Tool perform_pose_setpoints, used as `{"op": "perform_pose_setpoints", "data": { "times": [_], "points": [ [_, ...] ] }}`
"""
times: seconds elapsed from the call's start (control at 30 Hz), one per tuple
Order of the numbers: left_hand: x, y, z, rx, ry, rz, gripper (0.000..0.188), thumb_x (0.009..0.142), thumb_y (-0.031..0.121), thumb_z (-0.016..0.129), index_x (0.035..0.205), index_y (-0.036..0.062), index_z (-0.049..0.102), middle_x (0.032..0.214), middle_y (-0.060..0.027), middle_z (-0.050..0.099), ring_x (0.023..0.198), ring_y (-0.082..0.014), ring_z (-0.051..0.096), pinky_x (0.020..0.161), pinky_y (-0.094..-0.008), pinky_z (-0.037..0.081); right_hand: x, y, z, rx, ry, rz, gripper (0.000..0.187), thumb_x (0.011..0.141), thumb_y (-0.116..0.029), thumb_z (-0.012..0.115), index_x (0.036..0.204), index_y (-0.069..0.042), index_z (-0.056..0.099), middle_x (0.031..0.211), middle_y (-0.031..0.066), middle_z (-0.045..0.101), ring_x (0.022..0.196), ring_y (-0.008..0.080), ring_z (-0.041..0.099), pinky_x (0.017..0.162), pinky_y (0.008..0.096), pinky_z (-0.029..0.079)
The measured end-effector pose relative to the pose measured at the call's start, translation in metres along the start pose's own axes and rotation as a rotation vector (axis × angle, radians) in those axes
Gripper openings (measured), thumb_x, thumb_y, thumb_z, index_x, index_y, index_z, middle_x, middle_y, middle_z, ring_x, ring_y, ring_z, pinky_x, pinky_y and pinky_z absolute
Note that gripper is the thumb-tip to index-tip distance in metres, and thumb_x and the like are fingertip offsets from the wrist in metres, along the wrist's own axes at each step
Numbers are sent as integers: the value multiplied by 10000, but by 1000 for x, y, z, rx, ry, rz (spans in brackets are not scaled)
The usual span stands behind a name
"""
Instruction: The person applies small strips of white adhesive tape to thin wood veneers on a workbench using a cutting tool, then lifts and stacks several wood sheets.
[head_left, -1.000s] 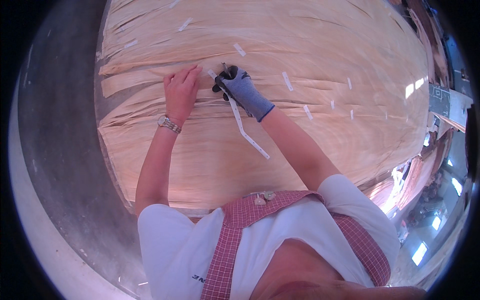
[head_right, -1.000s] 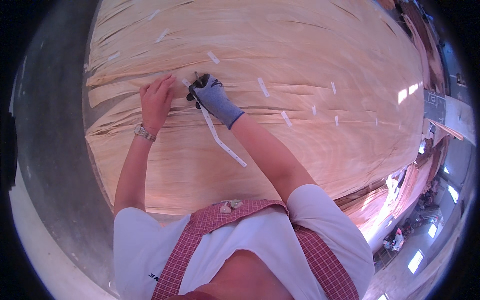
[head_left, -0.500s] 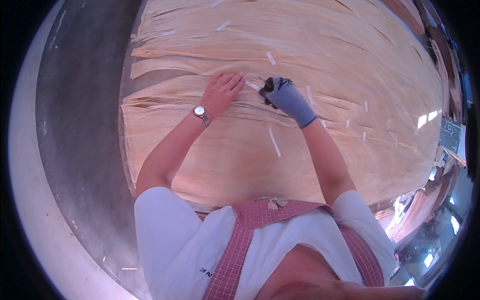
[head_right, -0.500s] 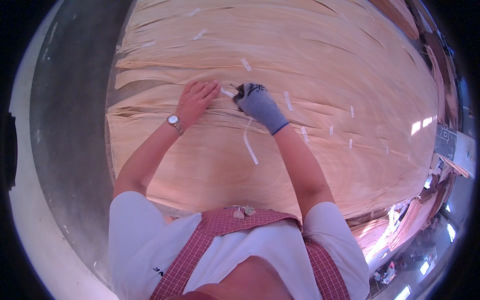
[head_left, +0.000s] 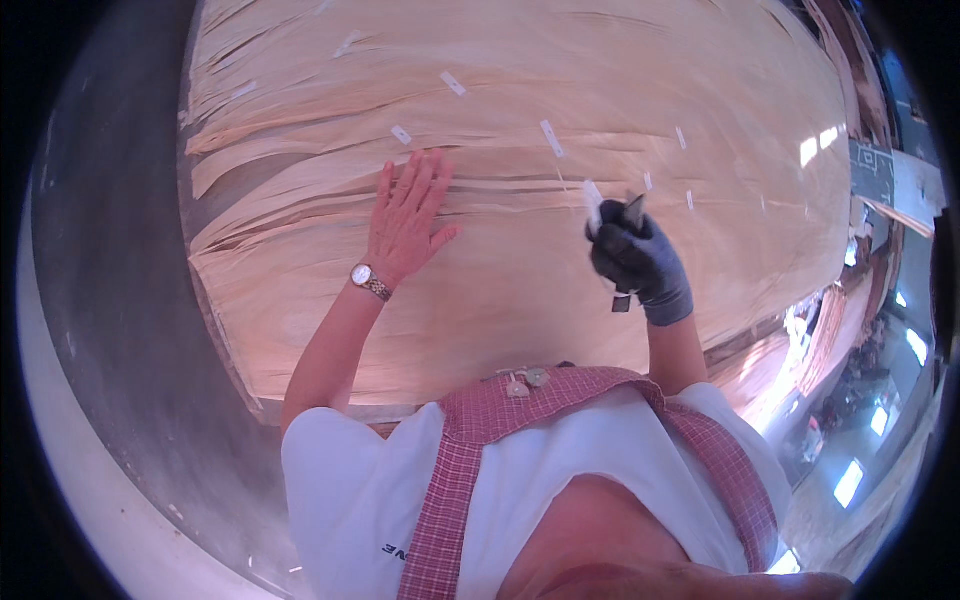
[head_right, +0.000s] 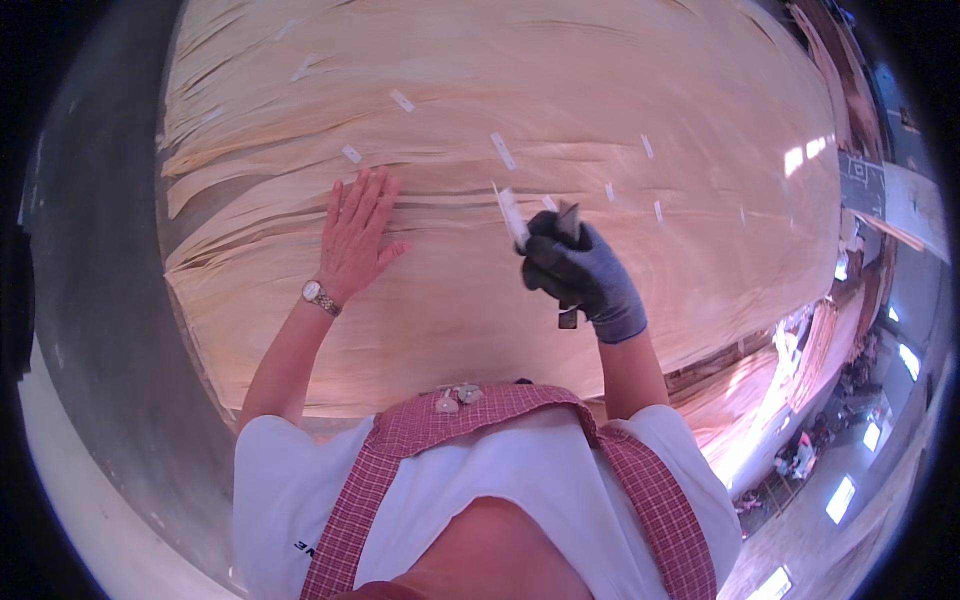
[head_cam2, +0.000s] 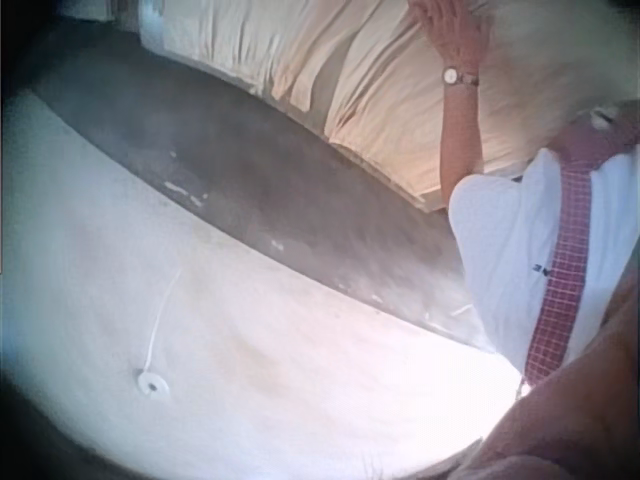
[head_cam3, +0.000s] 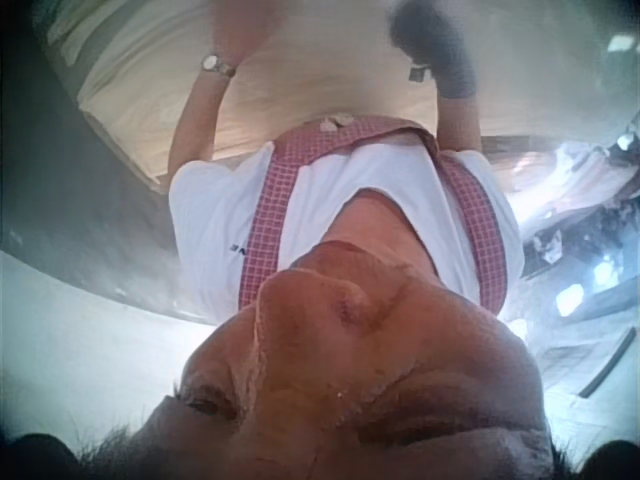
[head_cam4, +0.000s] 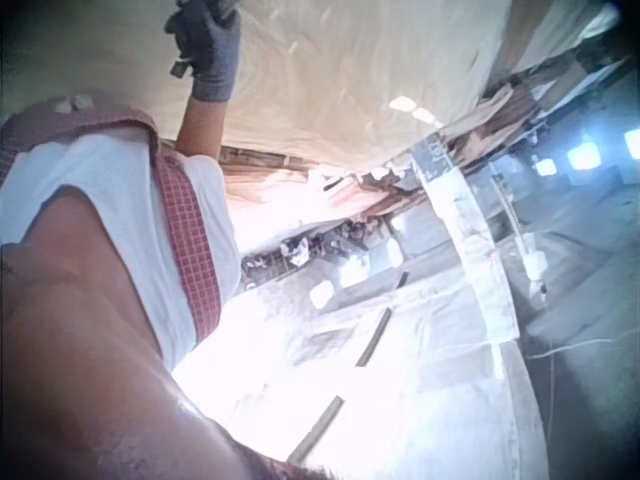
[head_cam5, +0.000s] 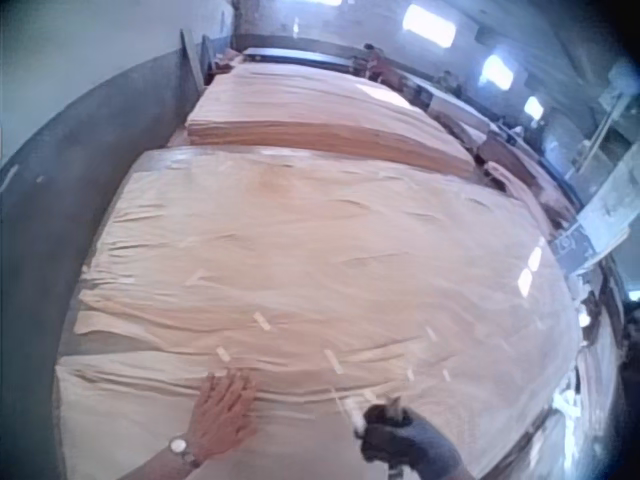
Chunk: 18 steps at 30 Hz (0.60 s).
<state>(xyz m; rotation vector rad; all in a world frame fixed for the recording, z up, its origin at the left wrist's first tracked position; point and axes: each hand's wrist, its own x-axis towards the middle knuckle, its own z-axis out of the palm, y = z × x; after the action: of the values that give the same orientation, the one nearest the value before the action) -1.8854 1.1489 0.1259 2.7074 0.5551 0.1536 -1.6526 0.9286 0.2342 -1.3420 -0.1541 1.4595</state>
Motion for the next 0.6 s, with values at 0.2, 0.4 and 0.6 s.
{"op": "perform_pose_setpoints", "data": {
  "times": [0.2, 0.4, 0.6],
  "points": [
    [1, 1, 11, 10, 15, -2, 816, 828, 415, 655, 1515, 140, 311, 1554, -69, 329, 1452, -249, 262, 1189, -493, 136, 28, 27, 32, -246, 170, 47, 268, 918, -288, 665, 1017, -45, 610, 735, 43, 665, 491, 54, 467, 442, 203, 369],
    [27, 20, 39, 55, 211, 136, 632, 783, 243, 716, 1382, 205, 516, 1443, -26, 470, 1350, -228, 402, 1128, -493, 259, 99, 71, 21, -200, 293, 31, 234, 924, -263, 663, 997, -46, 618, 786, 67, 701, 515, 88, 525, 458, 230, 418],
    [59, 37, 52, -30, 252, 154, 384, 769, 201, 739, 1148, 224, 679, 1271, 8, 594, 1242, -219, 495, 1070, -478, 319, 90, 75, 20, -82, 326, 7, 243, 918, -244, 675, 974, -16, 614, 777, 91, 691, 549, 123, 582, 468, 255, 460]
  ]
}}
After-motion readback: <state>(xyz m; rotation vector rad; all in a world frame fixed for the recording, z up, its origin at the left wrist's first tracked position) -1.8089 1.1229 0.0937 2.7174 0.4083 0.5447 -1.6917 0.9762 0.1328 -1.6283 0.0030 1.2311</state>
